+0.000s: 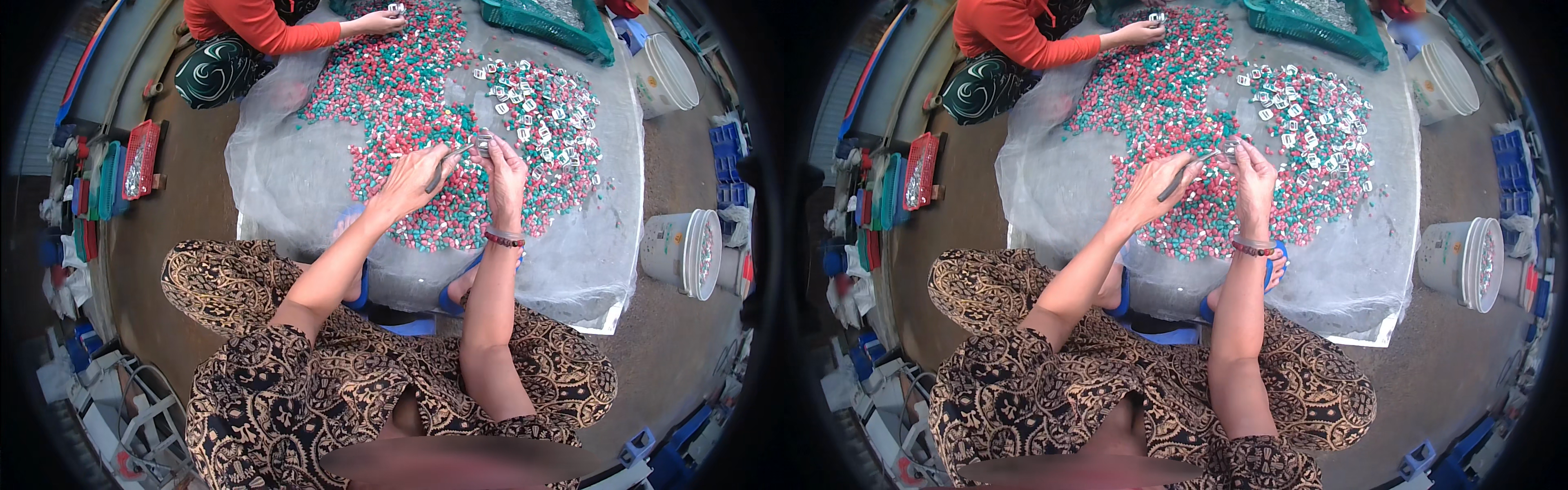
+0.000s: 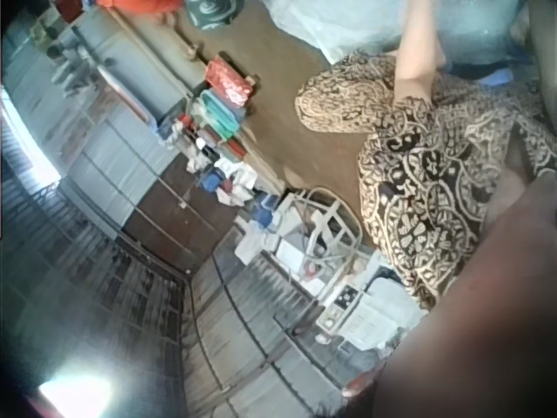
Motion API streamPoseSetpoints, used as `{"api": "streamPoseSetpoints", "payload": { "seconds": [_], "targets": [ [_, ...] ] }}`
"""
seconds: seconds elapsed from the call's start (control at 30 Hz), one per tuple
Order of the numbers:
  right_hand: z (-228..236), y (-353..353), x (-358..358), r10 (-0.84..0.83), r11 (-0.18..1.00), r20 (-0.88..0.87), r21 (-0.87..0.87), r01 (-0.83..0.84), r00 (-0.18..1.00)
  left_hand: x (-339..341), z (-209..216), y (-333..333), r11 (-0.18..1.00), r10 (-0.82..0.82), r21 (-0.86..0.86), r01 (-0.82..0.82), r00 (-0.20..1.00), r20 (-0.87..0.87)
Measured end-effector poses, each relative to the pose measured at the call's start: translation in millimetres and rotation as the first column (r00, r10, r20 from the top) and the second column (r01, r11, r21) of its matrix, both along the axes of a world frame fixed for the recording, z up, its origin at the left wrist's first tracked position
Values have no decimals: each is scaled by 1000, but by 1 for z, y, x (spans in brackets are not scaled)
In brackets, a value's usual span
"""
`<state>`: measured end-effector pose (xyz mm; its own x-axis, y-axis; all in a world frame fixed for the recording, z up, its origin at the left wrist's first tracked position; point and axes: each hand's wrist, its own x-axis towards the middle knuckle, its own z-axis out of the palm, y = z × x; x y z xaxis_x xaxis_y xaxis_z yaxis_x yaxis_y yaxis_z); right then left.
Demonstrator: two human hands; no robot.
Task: The person sits at a table and sorts small red and green bottle caps from a large pile on a plastic sheet. They pick up caps by hand and place them into separate piles or containers. Other workers are visible in the background performing similar sorting tasks.
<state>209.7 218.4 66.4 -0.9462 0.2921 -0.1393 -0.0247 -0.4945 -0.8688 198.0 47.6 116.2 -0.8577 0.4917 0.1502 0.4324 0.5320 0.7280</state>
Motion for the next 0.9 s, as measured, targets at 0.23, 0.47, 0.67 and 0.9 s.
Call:
{"api": "streamPoseSetpoints", "payload": {
  "seconds": [0.23,0.47,0.67,0.9],
  "targets": [
    [9,-12,0,43,944,20,328,-47,999,0,-7,-2,985,57,-155,-76,991,-122],
    [5,-20,-2,123,945,64,296,-137,990,-1,-11,-11,960,70,-257,-106,987,-145],
    [-19,-11,0,183,909,7,-381,-166,983,-4,-18,-13,989,-5,148,10,999,-35],
    [-28,-16,-2,92,983,77,-169,-78,993,-5,-23,-12,990,51,-132,-42,997,60]
  ]
}}
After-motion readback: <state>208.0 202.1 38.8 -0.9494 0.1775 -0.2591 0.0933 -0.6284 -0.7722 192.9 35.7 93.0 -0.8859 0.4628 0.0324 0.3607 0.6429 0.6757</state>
